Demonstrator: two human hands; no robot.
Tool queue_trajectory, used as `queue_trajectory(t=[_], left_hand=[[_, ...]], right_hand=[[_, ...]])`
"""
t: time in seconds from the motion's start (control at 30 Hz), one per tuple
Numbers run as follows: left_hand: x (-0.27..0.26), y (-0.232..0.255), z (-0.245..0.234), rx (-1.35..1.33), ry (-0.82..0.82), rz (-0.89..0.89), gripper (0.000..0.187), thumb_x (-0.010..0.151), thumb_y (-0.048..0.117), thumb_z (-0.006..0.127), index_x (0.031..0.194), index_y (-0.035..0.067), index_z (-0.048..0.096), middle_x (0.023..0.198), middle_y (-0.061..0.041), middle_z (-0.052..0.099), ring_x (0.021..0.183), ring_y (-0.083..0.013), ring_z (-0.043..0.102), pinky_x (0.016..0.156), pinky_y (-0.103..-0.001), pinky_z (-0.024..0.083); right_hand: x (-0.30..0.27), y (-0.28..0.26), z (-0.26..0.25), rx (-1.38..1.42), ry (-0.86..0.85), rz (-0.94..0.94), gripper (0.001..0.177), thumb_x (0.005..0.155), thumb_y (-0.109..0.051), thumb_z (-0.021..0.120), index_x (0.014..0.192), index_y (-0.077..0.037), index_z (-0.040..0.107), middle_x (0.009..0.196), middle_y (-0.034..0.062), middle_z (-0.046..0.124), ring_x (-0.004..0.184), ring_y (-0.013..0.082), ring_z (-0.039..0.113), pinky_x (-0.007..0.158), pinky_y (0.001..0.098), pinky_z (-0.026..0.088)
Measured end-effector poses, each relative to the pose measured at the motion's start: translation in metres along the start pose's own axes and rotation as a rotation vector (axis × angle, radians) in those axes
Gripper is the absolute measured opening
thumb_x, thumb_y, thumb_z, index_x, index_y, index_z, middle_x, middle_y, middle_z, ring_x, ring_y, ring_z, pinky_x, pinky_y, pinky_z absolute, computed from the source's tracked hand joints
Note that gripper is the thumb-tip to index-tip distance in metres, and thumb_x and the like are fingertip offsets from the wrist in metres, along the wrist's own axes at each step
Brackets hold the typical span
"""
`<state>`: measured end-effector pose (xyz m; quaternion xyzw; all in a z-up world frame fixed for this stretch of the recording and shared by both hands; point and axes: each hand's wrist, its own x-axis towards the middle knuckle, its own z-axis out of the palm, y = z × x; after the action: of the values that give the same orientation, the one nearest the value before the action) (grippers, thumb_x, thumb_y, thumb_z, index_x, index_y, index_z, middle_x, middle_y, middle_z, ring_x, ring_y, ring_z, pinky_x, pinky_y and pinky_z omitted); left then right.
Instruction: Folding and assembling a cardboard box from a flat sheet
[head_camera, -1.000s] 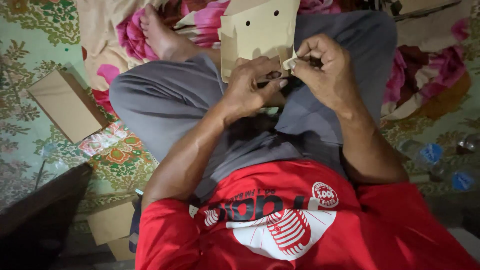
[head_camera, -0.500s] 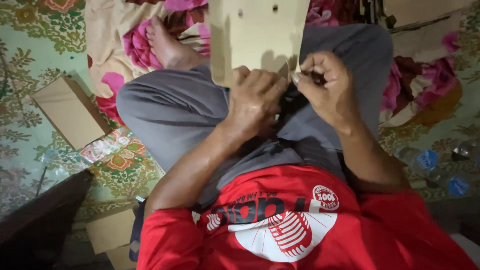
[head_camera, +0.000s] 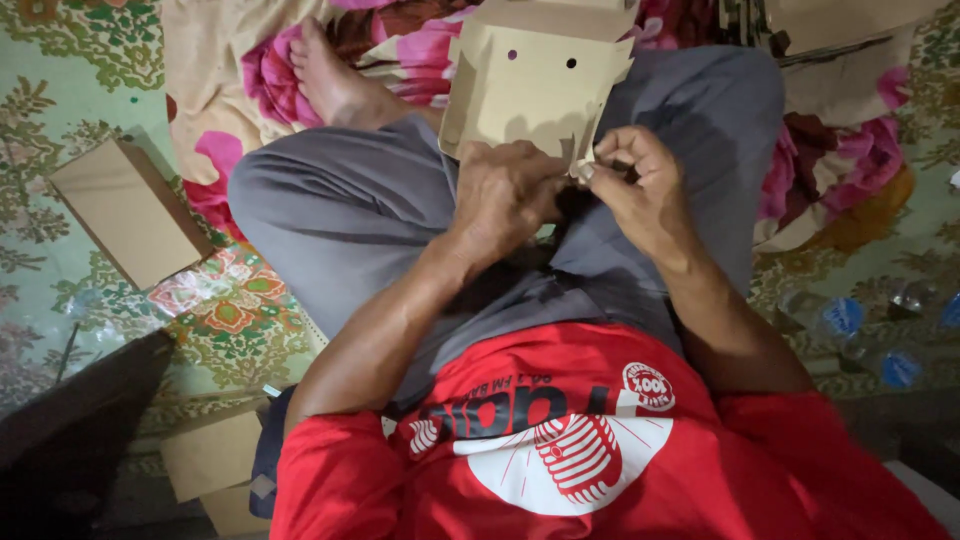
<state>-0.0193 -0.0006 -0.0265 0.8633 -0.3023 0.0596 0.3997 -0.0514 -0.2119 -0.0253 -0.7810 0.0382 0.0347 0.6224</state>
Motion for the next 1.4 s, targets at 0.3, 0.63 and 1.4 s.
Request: queue_trajectory(t=[0.3,0.63,1.4], left_hand=[[0.011,0.014,-0.025,-0.214,-0.092,-0.131,0.018,0.089,0.036,0.070,0.104,0.030,0.077,0.089,0.003,0.072,0.084,-0.0232,0.073,0.080,-0.034,0.045],[0.017,0.015,-0.033,-0.278,-0.027,-0.195,0.012,0.094,0.026,0.068,0.098,0.020,0.078,0.090,0.001,0.076,0.083,-0.0167,0.073,0.086,-0.038,0.038],[0.010,0.009,-0.018,-0.189,0.093,-0.014,0.011,0.091,0.012,0.068,0.096,0.015,0.078,0.093,-0.001,0.072,0.083,-0.0196,0.067,0.088,-0.041,0.030]], right_hand=[[0.005,-0.001,-0.002,0.069,-0.006,0.020,0.033,0.091,0.002,0.073,0.119,-0.003,0.056,0.086,0.0095,0.067,0.074,0.0113,0.059,0.065,0.0221,0.047],[0.011,-0.044,0.008,-0.063,-0.015,0.014,0.030,0.093,0.003,0.070,0.115,-0.007,0.053,0.085,0.0035,0.062,0.076,0.0103,0.055,0.071,0.0265,0.045],[0.014,-0.033,0.006,-0.086,0.051,0.055,0.033,0.091,0.001,0.070,0.117,-0.007,0.051,0.081,0.0043,0.065,0.075,0.0115,0.059,0.073,0.0282,0.048]])
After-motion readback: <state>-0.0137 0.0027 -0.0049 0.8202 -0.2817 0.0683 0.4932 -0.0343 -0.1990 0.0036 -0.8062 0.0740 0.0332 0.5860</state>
